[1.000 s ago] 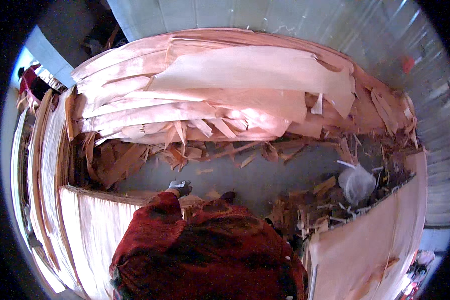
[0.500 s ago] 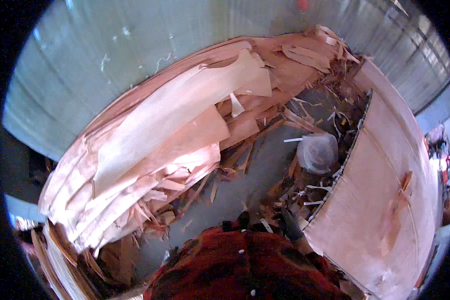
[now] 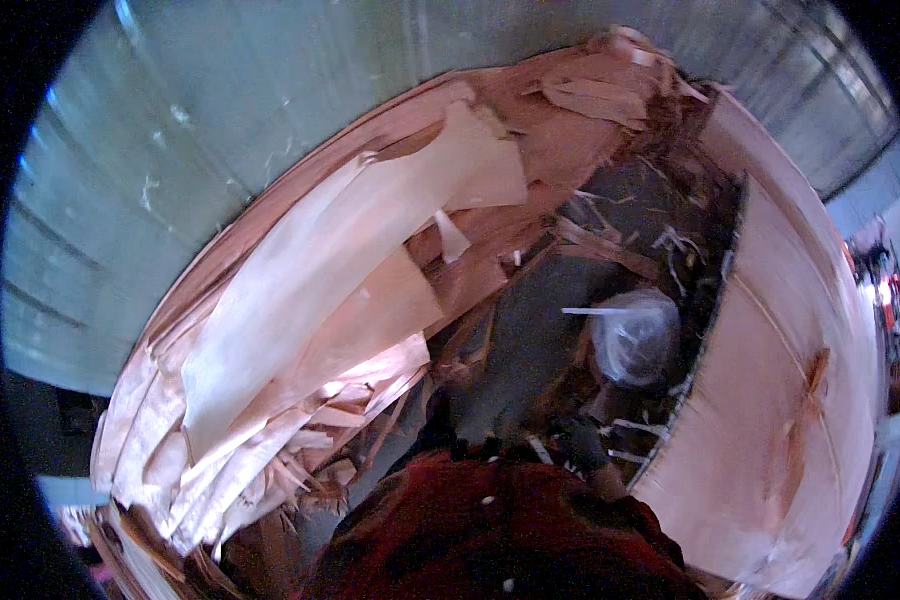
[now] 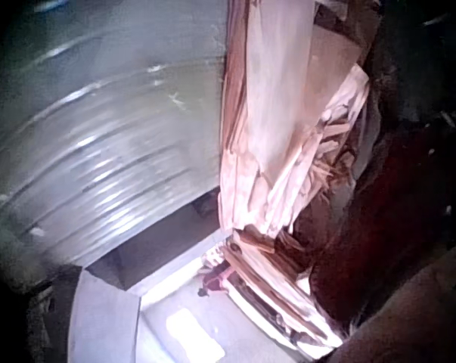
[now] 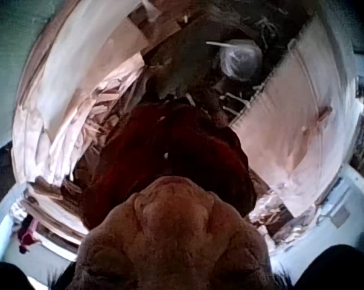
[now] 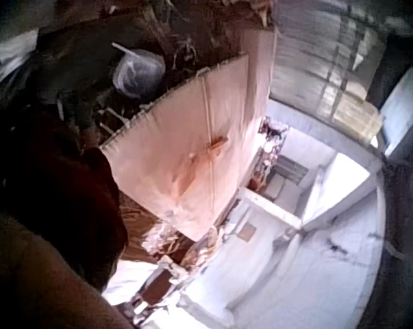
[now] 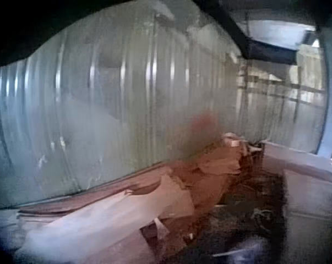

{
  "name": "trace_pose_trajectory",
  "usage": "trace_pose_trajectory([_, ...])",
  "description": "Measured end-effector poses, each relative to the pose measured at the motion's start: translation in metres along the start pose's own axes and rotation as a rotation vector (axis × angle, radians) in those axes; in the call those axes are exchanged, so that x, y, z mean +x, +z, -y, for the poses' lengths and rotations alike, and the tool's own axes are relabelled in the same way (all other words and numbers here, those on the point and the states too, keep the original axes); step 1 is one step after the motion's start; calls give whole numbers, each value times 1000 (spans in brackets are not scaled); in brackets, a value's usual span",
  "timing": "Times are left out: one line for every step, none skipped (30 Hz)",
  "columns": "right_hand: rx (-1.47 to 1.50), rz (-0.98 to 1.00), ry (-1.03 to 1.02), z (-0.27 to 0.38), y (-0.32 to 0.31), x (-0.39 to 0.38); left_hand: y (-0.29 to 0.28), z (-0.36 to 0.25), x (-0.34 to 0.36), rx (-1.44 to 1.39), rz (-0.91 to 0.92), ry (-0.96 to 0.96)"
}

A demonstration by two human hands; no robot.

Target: The person applies a large sheet of light-colored veneer to a curved wooden surface. They smooth the veneer with their gloved hands, use a utility knife to trim the edges, and secure the veneer with small pieces of tape. The person also uses a measuring tape to check dimensions during the process.

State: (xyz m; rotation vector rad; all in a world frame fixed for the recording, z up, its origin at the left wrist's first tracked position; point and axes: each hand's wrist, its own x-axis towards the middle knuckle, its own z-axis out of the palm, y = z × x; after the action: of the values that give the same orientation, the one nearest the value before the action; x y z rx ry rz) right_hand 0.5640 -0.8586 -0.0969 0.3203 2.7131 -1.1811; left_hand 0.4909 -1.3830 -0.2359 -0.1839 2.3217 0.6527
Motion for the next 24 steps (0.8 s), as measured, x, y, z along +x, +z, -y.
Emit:
trace_pose_trajectory([-37, -14, -4, -8, 4, 5, -8, -7, 10, 0, -7, 23])
trace_pose_trajectory([-21, 8, 75, -18, 3, 11, -15, -11, 17, -30, -9, 37])
trace_pose_trajectory([181, -13, 208, -21, -3, 19, -29, -29, 35, -24, -2, 76])
trace_pose_trajectory([420, -13, 312, -13, -5, 38, -38, -26, 42, -68, -28, 98])
trace_pose_trajectory([645, -24, 422, -5, -9, 55, -42, -26, 46, -118, -59, 125])
trace_pose_trajectory([798, -55, 498, 1, -13, 72, -51, -32, 56, -181, -94, 177])
trace_pose_trajectory([883, -44, 538, 7, -13, 89, -57, -30, 58, -172, -146, 188])
trace_pose_trajectory([919, -40, 559, 10, -15, 105, -64, -37, 65, -154, -187, 191])
trace_pose_trajectory([933, -27, 573, 10, -18, 123, -68, -47, 64, -50, -224, 145])
trace_pose_trajectory([954, -20, 587, 10, -20, 140, -79, -67, 66, 61, -251, 108])
trace_pose_trajectory([953, -10, 594, 6, -25, 156, -86, -88, 64, -58, -210, 44])
trace_pose_trajectory([972, -2, 604, 5, -28, 172, -100, -108, 62, -176, -185, -16])
trace_pose_trajectory([970, 36, 602, 3, -31, 193, -100, -110, 62, -144, -191, -48])
trace_pose_trajectory([951, 86, 594, 2, -32, 213, -93, -105, 57, -113, -190, -81])
trace_pose_trajectory([936, 103, 580, 3, -37, 230, -85, -100, 60, -187, -233, -47])
trace_pose_trajectory([926, 141, 572, 2, -39, 248, -69, -90, 56, -244, -270, -91])
trace_pose_trajectory([913, 176, 575, 5, -34, 262, -52, -79, 47, -288, -297, -139])
trace_pose_trajectory([906, 201, 577, 7, -34, 275, -41, -72, 40, -327, -315, -169])
trace_pose_trajectory([891, 221, 582, 12, -29, 287, -33, -72, 32, -377, -257, -236])
trace_pose_trajectory([887, 223, 576, 13, -31, 299, -44, -93, 30, -374, -296, -288])
trace_pose_trajectory([883, 223, 573, 18, -26, 309, -57, -103, 34, -392, -283, -318])
trace_pose_trajectory([861, 271, 571, 26, -19, 319, -61, -108, 23, -429, -277, -386])
trace_pose_trajectory([848, 292, 569, 34, -14, 328, -64, -111, 28, -442, -308, -419])
trace_pose_trajectory([829, 314, 565, 44, -7, 337, -70, -112, 36, -453, -337, -449])
